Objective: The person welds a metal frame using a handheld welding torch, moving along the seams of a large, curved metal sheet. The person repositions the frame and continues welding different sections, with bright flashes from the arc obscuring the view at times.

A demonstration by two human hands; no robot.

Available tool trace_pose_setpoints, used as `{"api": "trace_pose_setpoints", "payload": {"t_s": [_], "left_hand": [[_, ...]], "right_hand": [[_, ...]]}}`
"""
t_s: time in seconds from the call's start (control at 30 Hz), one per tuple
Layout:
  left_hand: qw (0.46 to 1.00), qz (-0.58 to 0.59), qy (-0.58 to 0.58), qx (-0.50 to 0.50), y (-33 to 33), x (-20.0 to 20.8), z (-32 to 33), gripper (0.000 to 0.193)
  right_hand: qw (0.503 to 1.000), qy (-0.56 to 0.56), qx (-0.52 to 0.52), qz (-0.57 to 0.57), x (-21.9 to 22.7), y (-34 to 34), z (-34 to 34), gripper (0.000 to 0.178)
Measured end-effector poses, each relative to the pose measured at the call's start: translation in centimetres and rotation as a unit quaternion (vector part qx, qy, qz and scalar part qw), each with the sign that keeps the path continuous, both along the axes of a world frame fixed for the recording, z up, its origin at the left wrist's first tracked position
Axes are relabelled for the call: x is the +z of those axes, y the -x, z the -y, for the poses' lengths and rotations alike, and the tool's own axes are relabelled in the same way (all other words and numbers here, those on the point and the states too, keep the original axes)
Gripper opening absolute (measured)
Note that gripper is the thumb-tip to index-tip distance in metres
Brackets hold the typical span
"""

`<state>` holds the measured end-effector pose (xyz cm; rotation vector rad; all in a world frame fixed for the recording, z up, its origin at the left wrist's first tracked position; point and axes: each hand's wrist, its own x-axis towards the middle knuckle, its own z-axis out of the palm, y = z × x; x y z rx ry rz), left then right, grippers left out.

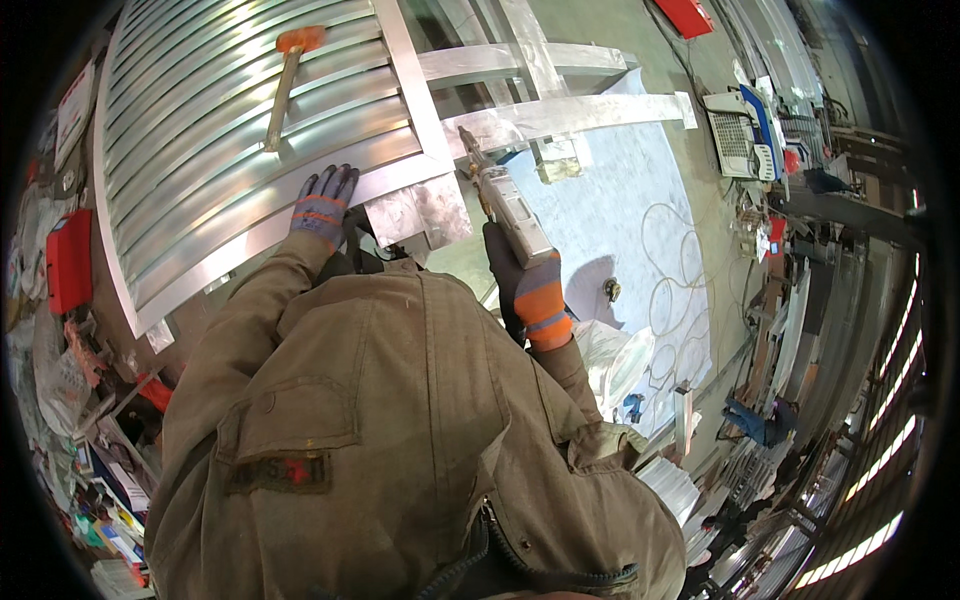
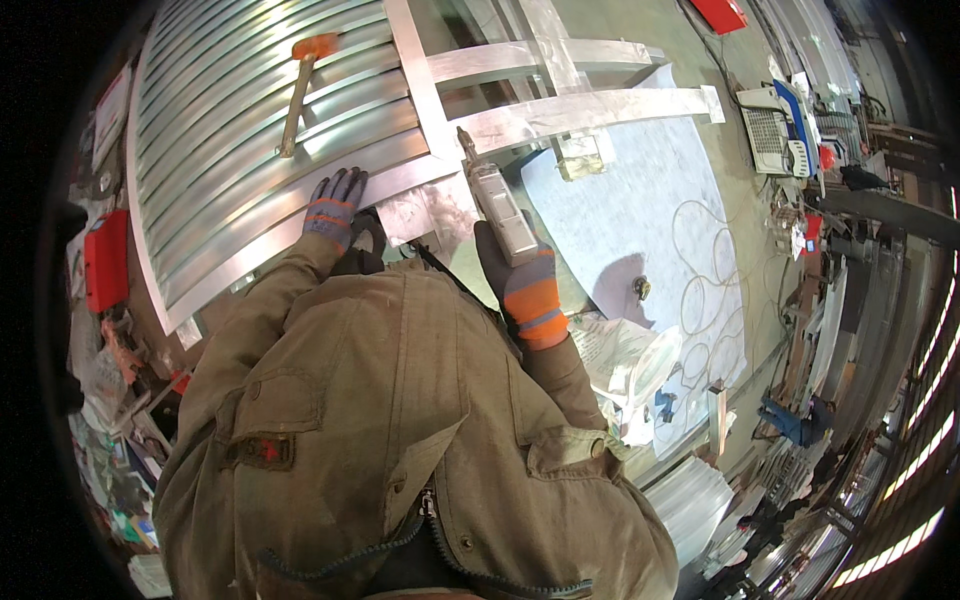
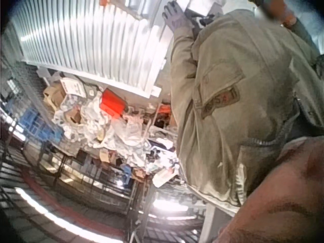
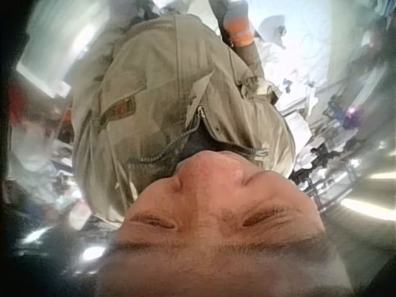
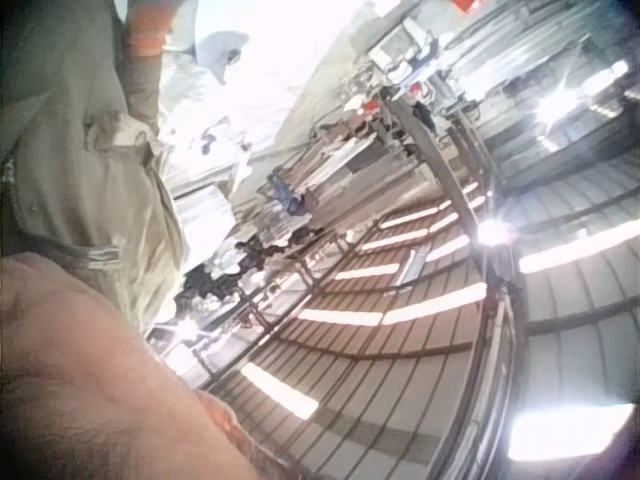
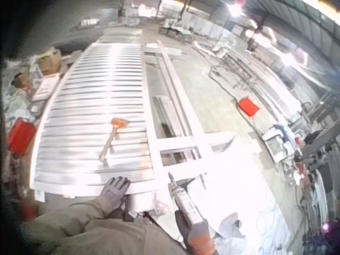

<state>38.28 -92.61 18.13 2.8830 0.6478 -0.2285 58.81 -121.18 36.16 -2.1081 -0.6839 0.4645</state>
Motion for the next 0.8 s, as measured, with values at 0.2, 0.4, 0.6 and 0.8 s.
{"api": "trace_pose_setpoints", "payload": {"t_s": [0.2, 0.4, 0.6, 0.8], "left_hand": [[0.993, 0.021, 0.064, -0.101, -2.7, 0.0, -3.4, 0.091], [0.979, 0.059, 0.126, -0.146, -3.0, -1.8, -5.4, 0.096], [0.971, 0.063, 0.151, -0.176, -3.5, -2.7, -6.2, 0.095], [0.962, 0.057, 0.179, -0.196, -3.8, -3.1, -6.7, 0.088]], "right_hand": [[0.999, 0.035, -0.016, 0.032, -1.0, 2.6, -3.6, 0.033], [0.988, 0.128, -0.016, 0.09, -2.7, 4.6, -8.3, 0.036], [0.978, 0.192, -0.018, 0.074, -4.1, 5.7, -12.5, 0.045], [0.978, 0.2, -0.01, 0.056, -4.6, 5.3, -14.9, 0.043]]}}
